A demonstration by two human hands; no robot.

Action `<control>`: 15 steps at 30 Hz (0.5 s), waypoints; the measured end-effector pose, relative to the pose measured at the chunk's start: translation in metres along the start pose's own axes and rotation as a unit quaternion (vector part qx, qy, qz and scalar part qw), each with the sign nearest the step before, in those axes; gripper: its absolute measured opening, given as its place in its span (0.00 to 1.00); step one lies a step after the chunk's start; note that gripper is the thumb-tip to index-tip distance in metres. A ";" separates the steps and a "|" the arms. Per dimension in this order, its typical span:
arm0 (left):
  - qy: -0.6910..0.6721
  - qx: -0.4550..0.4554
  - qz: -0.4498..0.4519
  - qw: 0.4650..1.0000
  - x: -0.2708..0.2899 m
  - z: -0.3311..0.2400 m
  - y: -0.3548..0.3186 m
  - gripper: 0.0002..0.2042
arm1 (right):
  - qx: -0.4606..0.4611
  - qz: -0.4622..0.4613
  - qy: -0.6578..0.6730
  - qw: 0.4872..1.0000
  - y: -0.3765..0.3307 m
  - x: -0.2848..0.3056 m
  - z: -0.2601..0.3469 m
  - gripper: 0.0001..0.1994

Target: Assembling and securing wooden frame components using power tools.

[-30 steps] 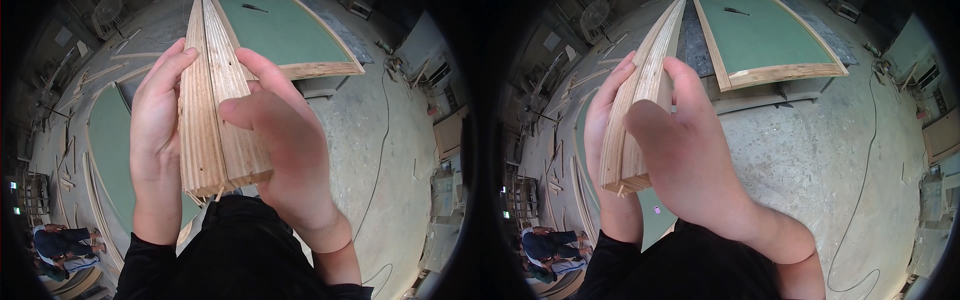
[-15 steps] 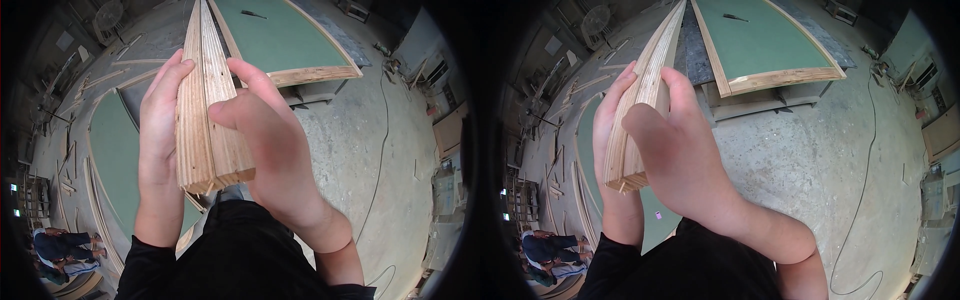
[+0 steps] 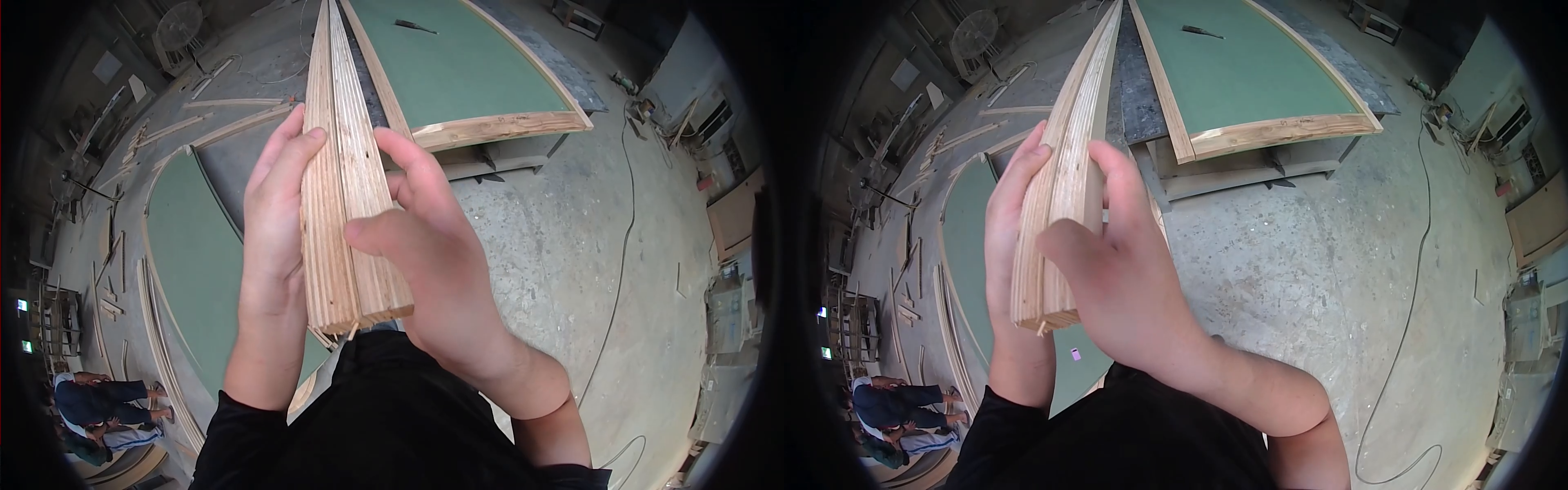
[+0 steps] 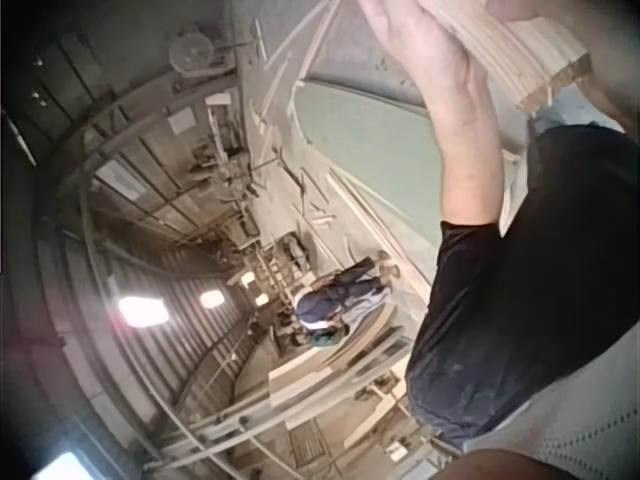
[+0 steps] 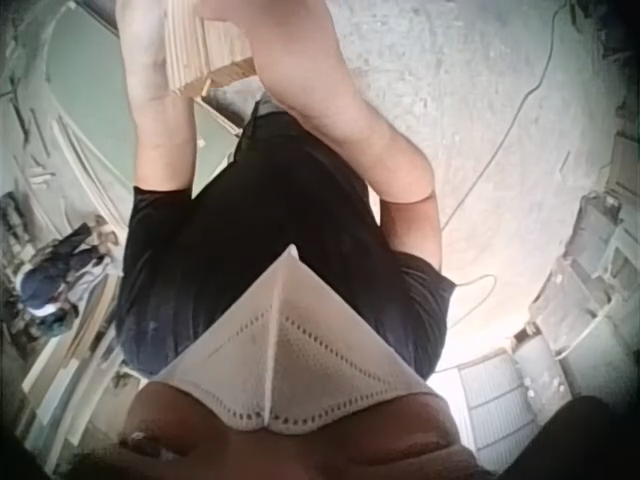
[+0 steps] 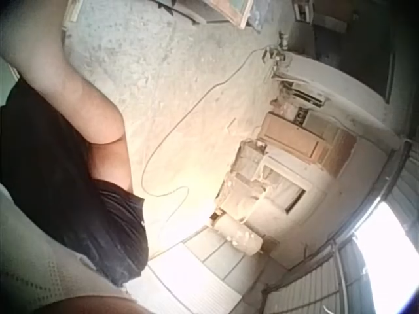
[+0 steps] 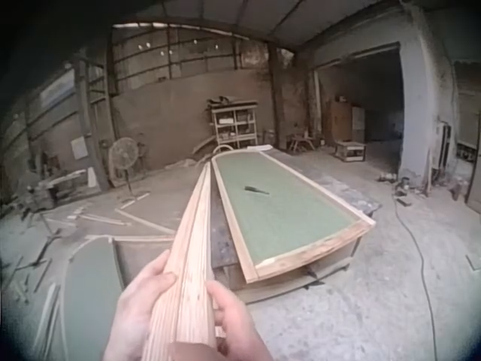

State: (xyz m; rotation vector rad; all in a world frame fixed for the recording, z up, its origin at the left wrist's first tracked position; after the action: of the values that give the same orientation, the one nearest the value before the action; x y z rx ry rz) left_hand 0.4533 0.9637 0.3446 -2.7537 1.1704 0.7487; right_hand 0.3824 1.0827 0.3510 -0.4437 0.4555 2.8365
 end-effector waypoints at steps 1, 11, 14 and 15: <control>0.004 0.002 -0.006 1.000 -0.001 0.002 -0.002 0.27 | -0.026 0.006 0.043 0.999 -0.001 0.000 -0.002 0.29; -0.006 0.023 -0.013 1.000 0.016 0.018 -0.007 0.27 | -0.088 0.024 0.097 0.991 -0.009 0.004 -0.018 0.36; -0.005 0.009 0.004 1.000 0.027 0.027 -0.008 0.28 | -0.105 0.040 0.079 0.991 -0.014 0.008 -0.023 0.38; -0.009 0.027 -0.002 1.000 0.028 0.037 -0.011 0.29 | -0.102 0.042 0.075 0.991 -0.018 0.013 -0.030 0.38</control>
State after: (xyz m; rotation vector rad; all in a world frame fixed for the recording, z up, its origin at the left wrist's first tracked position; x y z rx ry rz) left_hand 0.4619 0.9615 0.2979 -2.6982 1.1622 0.7291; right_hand 0.3830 1.0918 0.3152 -0.6951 0.2156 2.9564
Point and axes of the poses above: each hand's wrist, its own y-axis towards the middle knuckle, its own x-axis out of the back of the hand, z = x × y, the point moved 2 cm from there along y, towards the middle knuckle, and after that the axes turned 14 degrees about z, right-handed, at the moved point
